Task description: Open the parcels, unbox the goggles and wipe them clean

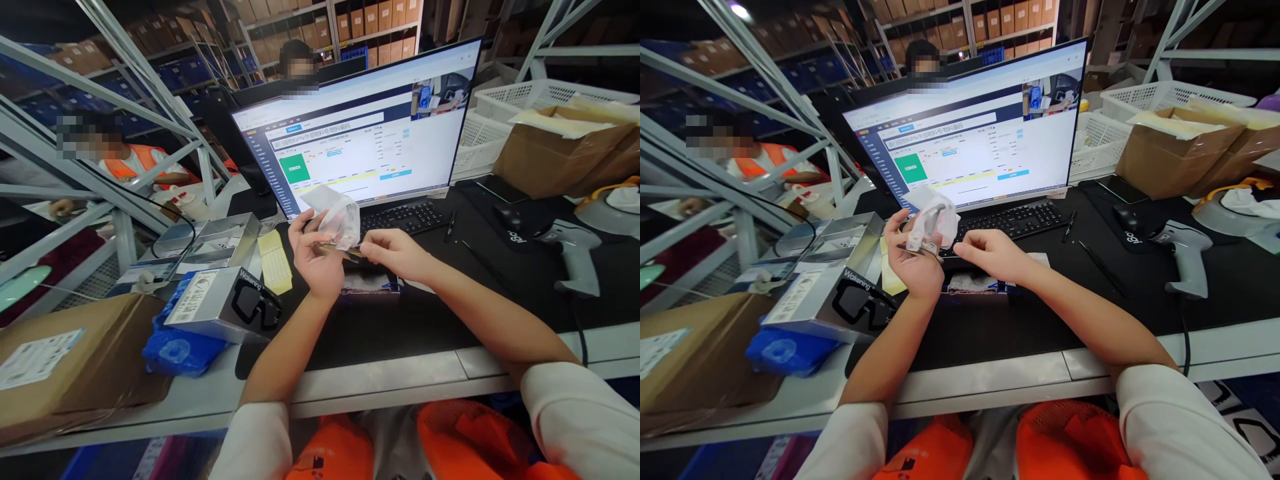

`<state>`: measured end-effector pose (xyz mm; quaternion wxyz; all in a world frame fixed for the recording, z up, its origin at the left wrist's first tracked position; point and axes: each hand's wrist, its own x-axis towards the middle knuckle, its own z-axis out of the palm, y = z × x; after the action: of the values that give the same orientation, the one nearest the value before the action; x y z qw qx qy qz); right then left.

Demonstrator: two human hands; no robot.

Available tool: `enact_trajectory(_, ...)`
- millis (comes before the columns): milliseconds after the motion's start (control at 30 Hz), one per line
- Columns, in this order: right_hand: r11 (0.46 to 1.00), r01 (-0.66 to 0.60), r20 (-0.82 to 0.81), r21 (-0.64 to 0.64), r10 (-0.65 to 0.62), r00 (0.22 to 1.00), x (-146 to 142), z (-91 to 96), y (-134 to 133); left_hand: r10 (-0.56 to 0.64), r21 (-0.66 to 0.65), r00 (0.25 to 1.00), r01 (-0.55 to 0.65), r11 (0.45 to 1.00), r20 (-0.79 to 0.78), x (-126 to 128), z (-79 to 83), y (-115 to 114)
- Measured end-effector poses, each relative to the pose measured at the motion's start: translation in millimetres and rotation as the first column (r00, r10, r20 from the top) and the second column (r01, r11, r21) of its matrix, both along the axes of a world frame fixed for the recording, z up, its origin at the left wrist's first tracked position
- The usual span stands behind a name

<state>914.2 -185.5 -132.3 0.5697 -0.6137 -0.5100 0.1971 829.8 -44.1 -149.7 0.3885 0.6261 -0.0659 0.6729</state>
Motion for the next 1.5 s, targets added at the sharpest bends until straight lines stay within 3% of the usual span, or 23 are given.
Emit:
enact_trajectory(100,0.996,0.092,0.081,0.012,-0.093,0.992,-10.7,-6.7,7.6,-0.08,-0.168,0.995,0.07,0.983,-0.053,2.7,-5.5,-7.6)
enact_trajectory(200,0.964,0.241,0.224,0.11,-0.26,0.939,-18.8,-13.6,12.9,-0.145,-0.308,0.983,0.103,0.946,-0.115,4.7,-8.1,-13.4)
enact_trajectory(367,0.896,0.389,0.413,0.215,-0.444,0.795,-21.6,-19.6,15.9,-0.144,-0.358,0.982,0.091,0.929,-0.125,7.1,-10.4,-17.0)
enact_trajectory(667,0.888,0.399,0.152,0.228,-0.438,0.886,-25.0,-22.1,19.5,-0.067,-0.323,0.972,-0.01,0.946,-0.224,11.7,-32.2,-19.9)
enact_trajectory(800,0.949,0.228,0.229,0.217,-0.277,0.933,-25.1,-19.8,16.9,-0.013,-0.287,0.973,-0.056,0.956,-0.231,11.1,-32.6,-10.9)
enact_trajectory(900,0.983,0.124,0.348,0.136,-0.164,0.923,-17.9,-11.8,10.6,-0.003,-0.259,0.97,-0.062,0.964,-0.242,10.8,-28.4,-3.6)
enact_trajectory(967,0.987,0.131,0.381,0.098,-0.159,0.911,-9.7,-2.9,2.6,-0.042,-0.213,0.95,-0.026,0.977,-0.31,10.1,-23.5,0.2)
enact_trajectory(1067,0.957,0.261,0.315,0.125,-0.288,0.904,5.8,12.6,-13.1,-0.079,-0.028,0.916,0.074,0.997,-0.393,6.3,-15.4,4.5)
enact_trajectory(1200,0.917,0.351,0.154,0.187,-0.38,0.912,26.9,27.7,-34.2,-0.11,0.21,0.9,0.215,0.954,-0.422,-3.9,-7.5,3.1)
enact_trajectory(1267,0.935,0.298,0.146,0.192,-0.327,0.934,34.1,32.2,-43.2,-0.131,0.294,0.876,0.291,0.91,-0.464,-9.1,-4.4,-1.3)
enact_trajectory(1367,0.985,0.167,0.295,0.051,-0.175,0.939,38.3,36.5,-51.6,-0.103,0.376,0.839,0.346,0.86,-0.535,-14.6,-1.0,-9.6)
enact_trajectory(1500,0.985,0.14,0.476,-0.099,-0.076,0.876,37.1,39.0,-51.6,-0.121,0.295,0.779,0.37,0.881,-0.615,-17.4,-1.0,-16.3)
